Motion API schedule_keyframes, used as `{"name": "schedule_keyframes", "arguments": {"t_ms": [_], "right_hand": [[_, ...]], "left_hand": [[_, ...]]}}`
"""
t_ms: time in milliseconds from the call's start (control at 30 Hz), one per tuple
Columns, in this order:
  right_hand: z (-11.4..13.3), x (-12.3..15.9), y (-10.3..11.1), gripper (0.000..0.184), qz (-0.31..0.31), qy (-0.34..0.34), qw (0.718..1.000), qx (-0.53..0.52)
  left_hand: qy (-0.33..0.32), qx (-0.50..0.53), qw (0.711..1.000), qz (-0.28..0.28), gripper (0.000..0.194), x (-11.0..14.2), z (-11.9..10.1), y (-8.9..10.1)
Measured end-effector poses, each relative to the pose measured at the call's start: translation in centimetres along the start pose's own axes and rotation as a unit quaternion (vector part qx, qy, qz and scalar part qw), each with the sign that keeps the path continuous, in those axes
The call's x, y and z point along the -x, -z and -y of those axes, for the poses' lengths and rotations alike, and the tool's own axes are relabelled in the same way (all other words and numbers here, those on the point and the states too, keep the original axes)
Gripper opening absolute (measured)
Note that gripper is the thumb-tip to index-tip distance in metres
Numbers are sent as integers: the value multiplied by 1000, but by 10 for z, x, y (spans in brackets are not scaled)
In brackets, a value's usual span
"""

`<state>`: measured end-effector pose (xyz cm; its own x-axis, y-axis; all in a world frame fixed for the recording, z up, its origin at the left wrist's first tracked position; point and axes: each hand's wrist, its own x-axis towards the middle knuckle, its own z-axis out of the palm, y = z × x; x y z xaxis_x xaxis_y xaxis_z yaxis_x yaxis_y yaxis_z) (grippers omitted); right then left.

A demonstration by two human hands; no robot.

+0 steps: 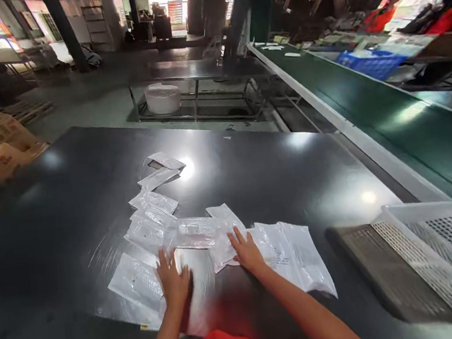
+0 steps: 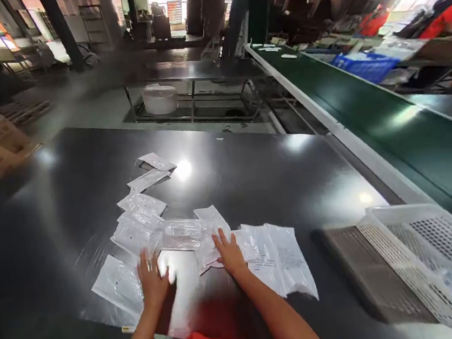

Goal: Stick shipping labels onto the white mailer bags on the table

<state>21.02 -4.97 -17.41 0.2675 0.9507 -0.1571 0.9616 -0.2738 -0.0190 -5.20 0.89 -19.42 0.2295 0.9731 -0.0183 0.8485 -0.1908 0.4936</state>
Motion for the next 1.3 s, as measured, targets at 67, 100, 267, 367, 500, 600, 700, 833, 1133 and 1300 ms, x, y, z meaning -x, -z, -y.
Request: {"name": "schedule_keyframes", "arguments": {"t_ms": [67,100,267,367,500,600,700,833,1133,1300], "right_hand": [[-3,4,5,70,37,-8,999,3],[-3,7,10,66,42,-7,999,-5],[-19,22,70,47,-56,-12,996,-68],[-49,42,131,48,-143,-62,978,-139],[-91,92,207,43,-220,-111,937,-249],[-104,133,240,41,-183,-55,925,-328],[-104,159,256,42,-118,32,928,-353],[-120,160,255,46,-77,81,907,-406],[-159,178,121,49,-221,-241,694,-641],[-143,235,43,55,-100,-203,643,-732]], "left_hand": [[165,-45,985,-8,79,17,31,6],[191,-52,980,6,87,21,44,6],[96,-102,986,94,90,11,57,-4],[74,-98,984,128,88,7,45,-5],[63,-2,992,111,74,24,6,-5],[-88,209,964,136,74,34,-59,5],[-230,347,881,225,89,36,-147,28],[-258,466,667,520,81,55,-246,49],[134,629,633,431,54,118,-294,-11],[14,418,831,366,49,126,-295,-52]]}}
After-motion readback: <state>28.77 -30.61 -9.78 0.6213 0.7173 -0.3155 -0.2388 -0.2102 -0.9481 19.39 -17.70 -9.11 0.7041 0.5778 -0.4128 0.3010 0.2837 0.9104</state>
